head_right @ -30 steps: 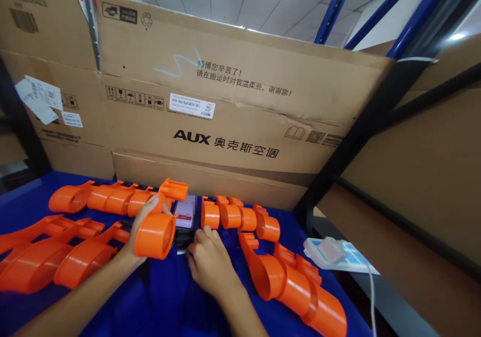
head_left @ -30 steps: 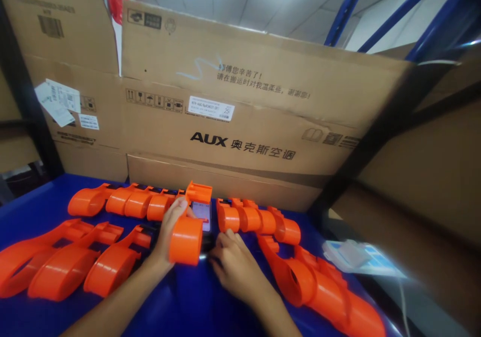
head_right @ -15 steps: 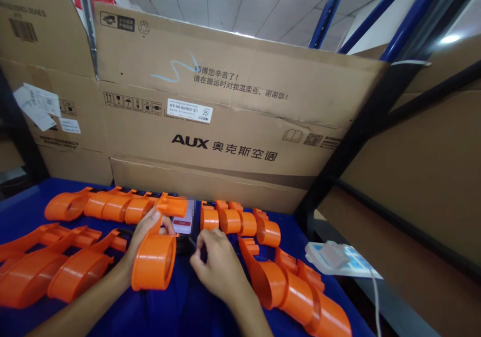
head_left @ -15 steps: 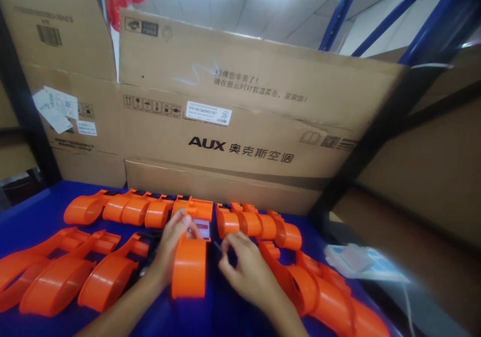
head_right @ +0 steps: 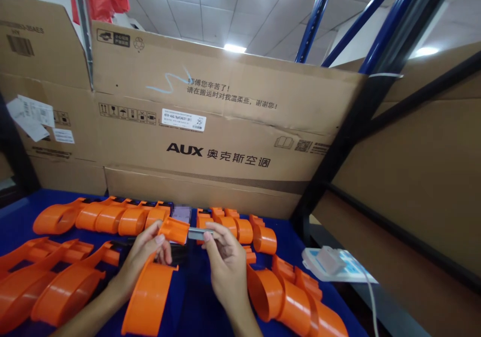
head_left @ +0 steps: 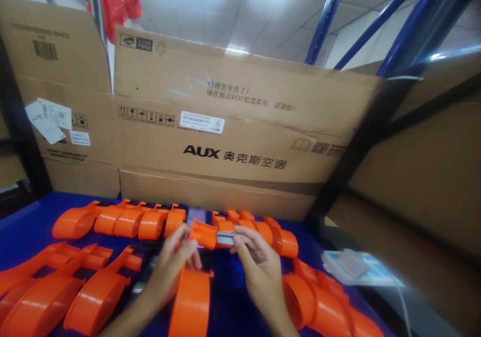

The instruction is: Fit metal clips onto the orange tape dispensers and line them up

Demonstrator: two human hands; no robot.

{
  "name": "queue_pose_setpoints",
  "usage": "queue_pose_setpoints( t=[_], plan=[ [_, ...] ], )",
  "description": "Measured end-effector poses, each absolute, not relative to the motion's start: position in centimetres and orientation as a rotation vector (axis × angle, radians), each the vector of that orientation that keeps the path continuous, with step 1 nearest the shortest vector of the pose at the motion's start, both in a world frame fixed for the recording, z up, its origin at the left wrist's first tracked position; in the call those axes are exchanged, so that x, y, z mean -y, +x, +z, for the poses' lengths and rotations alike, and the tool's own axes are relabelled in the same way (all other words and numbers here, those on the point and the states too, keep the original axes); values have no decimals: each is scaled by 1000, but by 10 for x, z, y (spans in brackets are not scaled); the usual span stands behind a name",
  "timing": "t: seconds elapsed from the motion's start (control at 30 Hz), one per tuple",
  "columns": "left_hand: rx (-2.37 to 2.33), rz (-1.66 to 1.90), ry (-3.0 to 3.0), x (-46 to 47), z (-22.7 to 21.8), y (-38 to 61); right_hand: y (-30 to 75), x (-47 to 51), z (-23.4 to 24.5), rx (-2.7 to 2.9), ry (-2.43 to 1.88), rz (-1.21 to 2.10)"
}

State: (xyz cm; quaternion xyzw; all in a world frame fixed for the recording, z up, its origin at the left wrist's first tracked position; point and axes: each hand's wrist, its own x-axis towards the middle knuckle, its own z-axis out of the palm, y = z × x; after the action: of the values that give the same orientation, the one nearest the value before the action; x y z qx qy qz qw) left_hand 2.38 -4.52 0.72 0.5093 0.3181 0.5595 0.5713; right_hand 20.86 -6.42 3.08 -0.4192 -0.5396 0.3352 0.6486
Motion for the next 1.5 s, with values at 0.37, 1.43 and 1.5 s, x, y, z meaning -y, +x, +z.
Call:
queue_pose_setpoints(
  t=[0.37, 1.43, 1.5],
  plan=[
    [-728, 1344, 1285, 47, 13, 24, 211, 61, 26, 1173, -922, 732],
    [-838, 1273, 1331, 43, 8, 24, 209, 61, 20, 1197, -970, 642],
    [-848, 1295, 1326, 42, 7, 24, 212, 60, 20, 1192, -1003, 612]
  ],
)
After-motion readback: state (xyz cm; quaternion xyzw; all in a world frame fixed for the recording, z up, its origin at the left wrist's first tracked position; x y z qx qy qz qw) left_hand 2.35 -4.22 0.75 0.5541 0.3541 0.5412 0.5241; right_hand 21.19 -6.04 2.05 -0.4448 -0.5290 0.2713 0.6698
